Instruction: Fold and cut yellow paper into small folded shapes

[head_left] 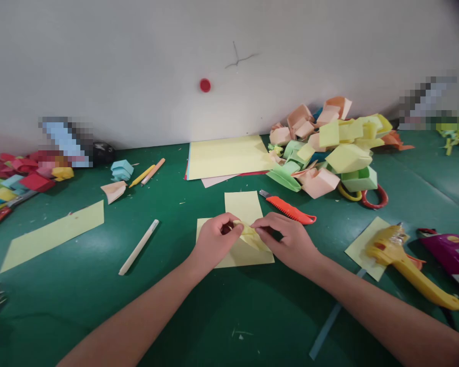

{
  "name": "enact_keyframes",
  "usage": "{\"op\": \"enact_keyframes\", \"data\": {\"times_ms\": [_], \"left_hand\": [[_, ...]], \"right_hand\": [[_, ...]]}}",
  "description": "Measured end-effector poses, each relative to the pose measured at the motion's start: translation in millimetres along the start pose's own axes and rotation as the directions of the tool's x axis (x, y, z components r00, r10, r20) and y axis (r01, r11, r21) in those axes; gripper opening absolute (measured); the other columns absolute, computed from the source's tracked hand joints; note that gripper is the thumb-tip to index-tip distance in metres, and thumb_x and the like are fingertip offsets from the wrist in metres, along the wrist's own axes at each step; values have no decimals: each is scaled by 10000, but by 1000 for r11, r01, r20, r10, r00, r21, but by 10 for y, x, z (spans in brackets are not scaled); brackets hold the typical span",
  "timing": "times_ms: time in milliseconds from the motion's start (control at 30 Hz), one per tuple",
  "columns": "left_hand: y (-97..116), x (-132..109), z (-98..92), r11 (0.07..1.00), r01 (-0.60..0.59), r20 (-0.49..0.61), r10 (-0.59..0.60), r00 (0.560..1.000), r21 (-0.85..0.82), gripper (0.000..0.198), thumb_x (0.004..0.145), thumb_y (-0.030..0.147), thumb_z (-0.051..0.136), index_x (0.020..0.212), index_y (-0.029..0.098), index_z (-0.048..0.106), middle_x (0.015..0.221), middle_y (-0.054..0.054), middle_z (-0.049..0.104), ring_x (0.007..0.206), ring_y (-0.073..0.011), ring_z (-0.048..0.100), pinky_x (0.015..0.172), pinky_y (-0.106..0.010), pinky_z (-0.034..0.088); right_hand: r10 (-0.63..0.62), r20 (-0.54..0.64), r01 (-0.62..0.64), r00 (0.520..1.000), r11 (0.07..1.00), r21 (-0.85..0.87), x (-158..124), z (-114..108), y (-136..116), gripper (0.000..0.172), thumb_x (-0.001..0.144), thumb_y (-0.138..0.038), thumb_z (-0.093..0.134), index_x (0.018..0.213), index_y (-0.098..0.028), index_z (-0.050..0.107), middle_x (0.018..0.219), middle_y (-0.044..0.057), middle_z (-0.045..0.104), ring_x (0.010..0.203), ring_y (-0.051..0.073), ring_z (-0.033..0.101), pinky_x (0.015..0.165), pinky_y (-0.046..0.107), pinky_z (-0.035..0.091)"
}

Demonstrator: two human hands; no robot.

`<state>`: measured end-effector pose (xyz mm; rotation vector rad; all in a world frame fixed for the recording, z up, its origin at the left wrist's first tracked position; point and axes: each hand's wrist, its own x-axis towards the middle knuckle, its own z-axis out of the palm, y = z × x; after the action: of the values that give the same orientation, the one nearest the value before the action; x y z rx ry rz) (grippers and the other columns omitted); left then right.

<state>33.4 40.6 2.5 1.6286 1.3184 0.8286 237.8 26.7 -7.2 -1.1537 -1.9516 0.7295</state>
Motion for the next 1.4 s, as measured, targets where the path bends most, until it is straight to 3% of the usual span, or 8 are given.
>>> {"op": "enact_keyframes", "data": {"times_ms": [200,567,633,800,867,967,1167,1400], "left_hand": [[40,-44,38,998,-34,-22,35,999,46,100,807,282,609,764,197,639,629,35,562,552,-104,476,514,-220,388],[17,-60,29,996,-64,-14,65,998,60,126,834,310,596,786,202,637,639,33,549,554,-105,466,507,-221,358],[13,-62,30,997,-64,-13,65,998,48,142,849,320,586,787,202,634,633,35,541,551,-104,461,509,-223,354],[-16,-75,39,998,-68,1,68,998,12,185,881,343,574,785,198,634,645,31,549,563,-104,462,519,-227,362],[-32,-79,43,997,-75,7,75,997,2,193,886,351,578,784,197,636,655,29,556,578,-106,469,531,-229,369],[-52,-80,50,996,-83,7,83,996,-8,191,882,352,584,784,196,634,648,32,543,581,-106,461,535,-232,364],[-50,-89,56,993,-115,16,115,993,-19,183,878,333,571,772,194,625,661,29,544,601,-107,468,550,-235,370],[-14,-125,57,989,-145,35,145,989,18,165,870,355,593,839,195,615,699,26,556,608,-111,489,552,-239,390]], "right_hand": [[-132,30,134,991,990,-53,3,-4,-8,147,979,-191,515,995,-240,652,946,65,702,898,221,633,780,388,519],[-143,86,145,986,989,-19,10,2,-14,122,996,-204,515,1026,-238,628,977,64,690,939,219,604,817,381,495],[-110,77,110,991,994,10,11,2,-23,119,999,-221,502,994,-234,621,948,60,674,900,210,598,791,366,490],[130,86,-145,988,968,205,14,-4,-17,160,999,-316,485,901,-217,566,798,7,572,696,154,517,621,287,432],[157,113,-182,981,950,253,12,-13,0,174,995,-332,485,888,-214,557,760,-9,532,669,145,485,594,274,406],[143,163,-183,976,946,266,7,-30,10,153,986,-312,495,890,-214,562,759,-16,517,669,139,471,592,269,392],[92,226,-137,970,972,192,-5,-31,-55,90,943,-227,539,912,-213,622,875,15,632,805,169,571,714,303,447],[128,157,-147,979,982,116,-11,24,-44,65,928,-245,572,936,-228,635,845,16,659,753,170,592,648,299,471]]}}
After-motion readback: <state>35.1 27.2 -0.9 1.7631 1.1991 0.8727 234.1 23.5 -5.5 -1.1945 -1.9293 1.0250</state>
